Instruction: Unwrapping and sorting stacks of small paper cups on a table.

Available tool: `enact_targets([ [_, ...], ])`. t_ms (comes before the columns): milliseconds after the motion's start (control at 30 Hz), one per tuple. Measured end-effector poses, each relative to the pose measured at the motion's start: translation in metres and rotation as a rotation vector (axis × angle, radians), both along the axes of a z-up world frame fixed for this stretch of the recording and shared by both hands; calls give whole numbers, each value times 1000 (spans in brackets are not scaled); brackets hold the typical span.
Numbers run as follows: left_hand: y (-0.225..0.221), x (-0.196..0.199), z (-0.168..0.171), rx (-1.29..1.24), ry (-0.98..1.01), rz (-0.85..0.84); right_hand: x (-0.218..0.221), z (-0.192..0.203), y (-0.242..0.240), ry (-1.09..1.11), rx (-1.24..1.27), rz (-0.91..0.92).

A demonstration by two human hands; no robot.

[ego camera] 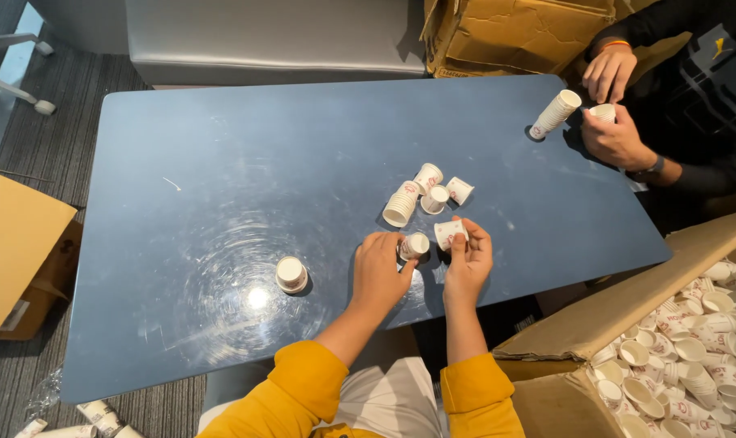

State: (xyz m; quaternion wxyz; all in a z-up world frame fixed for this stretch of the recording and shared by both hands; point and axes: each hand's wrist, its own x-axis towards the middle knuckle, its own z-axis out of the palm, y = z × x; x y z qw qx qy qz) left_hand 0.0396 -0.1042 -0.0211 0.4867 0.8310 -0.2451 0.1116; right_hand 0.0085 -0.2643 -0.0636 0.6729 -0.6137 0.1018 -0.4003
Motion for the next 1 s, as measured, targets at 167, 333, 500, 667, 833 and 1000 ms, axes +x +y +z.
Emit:
enact_targets([
  [167,0,0,5,-10,-4,25,0,-2,-4,-33,96,20],
  [333,9,-5,7,-200,30,-69,-6,-14,-8,-109,127,108],
  [500,37,-29,37,-506,2,-308,-16,7,20,-123,75,289],
  [667,95,-37,68,-469,16,-218,-14,31,84,-122,119,425],
  [833,158,-31,79,-351,46,-76,-1,47,150,-61,166,471],
  [1000,189,-13,55,-403,94,38,12,48,173,43,25,610],
])
